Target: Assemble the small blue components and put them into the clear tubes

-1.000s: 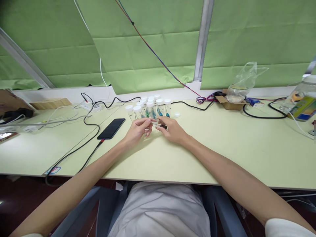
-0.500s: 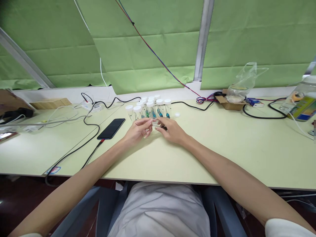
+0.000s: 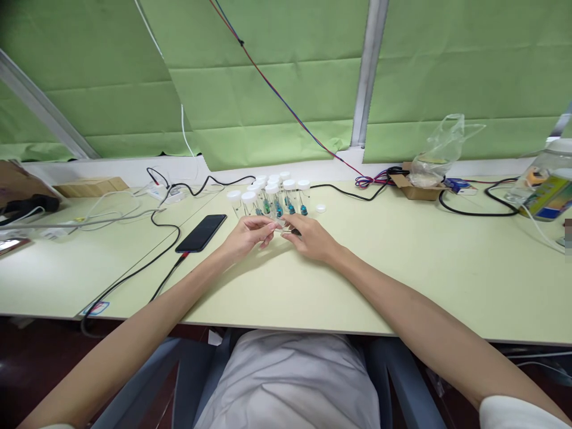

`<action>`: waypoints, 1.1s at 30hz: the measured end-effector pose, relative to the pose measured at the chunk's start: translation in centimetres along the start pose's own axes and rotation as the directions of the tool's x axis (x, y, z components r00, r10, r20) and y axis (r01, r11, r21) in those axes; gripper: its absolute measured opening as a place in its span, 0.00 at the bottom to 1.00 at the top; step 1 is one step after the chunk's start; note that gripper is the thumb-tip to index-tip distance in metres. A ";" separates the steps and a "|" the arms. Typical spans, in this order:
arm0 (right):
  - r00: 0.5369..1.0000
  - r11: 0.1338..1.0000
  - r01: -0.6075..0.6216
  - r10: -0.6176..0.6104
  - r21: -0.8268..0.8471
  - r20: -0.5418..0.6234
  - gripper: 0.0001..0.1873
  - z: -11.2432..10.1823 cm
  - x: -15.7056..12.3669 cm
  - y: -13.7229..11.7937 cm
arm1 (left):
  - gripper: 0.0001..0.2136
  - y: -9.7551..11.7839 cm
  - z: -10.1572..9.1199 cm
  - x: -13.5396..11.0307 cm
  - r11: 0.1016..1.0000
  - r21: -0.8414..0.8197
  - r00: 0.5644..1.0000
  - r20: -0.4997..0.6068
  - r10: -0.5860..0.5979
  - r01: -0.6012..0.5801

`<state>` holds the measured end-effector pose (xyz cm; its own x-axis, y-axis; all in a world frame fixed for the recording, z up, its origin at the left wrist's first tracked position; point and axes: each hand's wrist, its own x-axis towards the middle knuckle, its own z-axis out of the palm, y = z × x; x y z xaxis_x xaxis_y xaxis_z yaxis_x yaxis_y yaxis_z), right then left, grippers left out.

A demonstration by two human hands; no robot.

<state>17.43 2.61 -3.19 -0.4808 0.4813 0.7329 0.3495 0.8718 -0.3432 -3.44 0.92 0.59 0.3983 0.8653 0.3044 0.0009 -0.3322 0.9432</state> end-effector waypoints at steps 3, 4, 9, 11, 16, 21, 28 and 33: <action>1.000 1.000 -0.003 0.003 -0.007 0.005 0.17 0.0 -0.1 0.1 | 0.16 0.0 0.1 -0.1 0.998 0.058 1.000 0.004 0.022 -0.022; 1.000 1.000 -0.004 0.005 -0.010 0.007 0.17 0.0 -0.1 0.1 | 0.16 0.0 0.1 -0.1 0.996 0.082 1.000 0.005 0.029 -0.029; 1.000 1.000 -0.026 0.026 0.001 0.009 0.17 0.0 -0.1 0.3 | 0.17 0.0 0.3 -0.3 0.983 0.175 0.999 0.004 0.054 -0.054; 0.999 0.999 -0.040 0.040 0.009 -0.004 0.18 0.0 0.0 0.3 | 0.18 0.0 0.4 -0.3 0.979 0.192 0.998 -0.013 0.067 -0.064; 0.996 0.996 -0.082 0.083 0.041 -0.023 0.18 -0.1 0.5 -0.2 | 0.16 0.2 0.9 -0.3 0.973 0.204 0.980 -0.141 0.141 -0.111; 0.994 0.992 -0.097 0.100 0.080 -0.032 0.18 -0.2 0.9 -1.2 | 0.15 0.0 1.6 -0.4 0.921 0.328 0.919 -0.255 0.301 -0.210; 0.994 0.993 -0.099 0.102 0.059 -0.040 0.19 -0.1 0.9 -1.5 | 0.18 0.1 1.8 -0.8 0.878 0.430 0.891 -0.287 0.353 -0.210; 0.992 0.989 -0.128 0.128 0.081 0.004 0.22 0.0 0.8 -1.5 | 0.20 0.3 2.0 -0.7 0.876 0.455 0.923 -0.245 0.297 -0.161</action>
<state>16.52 1.71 -2.07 -0.4356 0.5891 0.6806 0.3421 0.8077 -0.4801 -1.90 -0.57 0.43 0.1429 0.7920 0.5936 0.3536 -0.6010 0.7168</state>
